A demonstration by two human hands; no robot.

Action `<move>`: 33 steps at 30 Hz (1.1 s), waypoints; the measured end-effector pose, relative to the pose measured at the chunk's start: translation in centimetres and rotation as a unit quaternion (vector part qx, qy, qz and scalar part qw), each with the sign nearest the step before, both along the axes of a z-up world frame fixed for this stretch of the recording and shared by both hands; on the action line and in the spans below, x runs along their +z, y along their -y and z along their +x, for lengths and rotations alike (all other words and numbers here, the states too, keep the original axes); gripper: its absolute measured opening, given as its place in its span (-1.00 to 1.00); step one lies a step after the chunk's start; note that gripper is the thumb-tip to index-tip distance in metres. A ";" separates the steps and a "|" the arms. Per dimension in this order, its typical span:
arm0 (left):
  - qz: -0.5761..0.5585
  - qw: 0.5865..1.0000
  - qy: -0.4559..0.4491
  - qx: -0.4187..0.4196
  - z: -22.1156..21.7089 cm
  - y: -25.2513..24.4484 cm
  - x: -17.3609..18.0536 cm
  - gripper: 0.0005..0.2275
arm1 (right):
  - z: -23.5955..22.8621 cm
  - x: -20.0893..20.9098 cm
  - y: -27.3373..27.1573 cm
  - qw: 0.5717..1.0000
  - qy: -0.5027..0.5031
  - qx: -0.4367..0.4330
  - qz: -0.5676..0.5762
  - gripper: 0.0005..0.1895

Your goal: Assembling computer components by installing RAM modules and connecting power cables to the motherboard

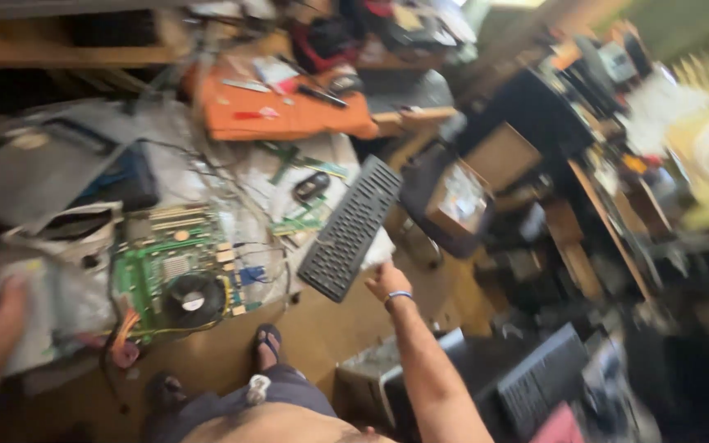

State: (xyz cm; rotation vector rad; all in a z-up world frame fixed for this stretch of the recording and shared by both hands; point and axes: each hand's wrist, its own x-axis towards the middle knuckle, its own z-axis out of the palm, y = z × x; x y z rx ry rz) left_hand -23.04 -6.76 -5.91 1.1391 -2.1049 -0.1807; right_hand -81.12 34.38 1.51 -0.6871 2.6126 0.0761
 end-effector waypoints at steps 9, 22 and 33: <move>0.033 0.982 0.143 0.117 -3.4 -3.6 14.1 -0.53 | -9.6 -4.0 6.0 0.922 0.048 0.310 0.227 -0.38; 0.132 0.962 0.185 0.151 -4.4 -3.4 13.7 -0.45 | -13.2 -7.8 5.8 0.924 0.099 0.290 0.227 -0.15; 0.158 0.959 0.190 0.139 -4.7 -3.9 16.0 -0.44 | -19.3 -19.2 5.0 0.834 0.125 0.505 0.185 -0.34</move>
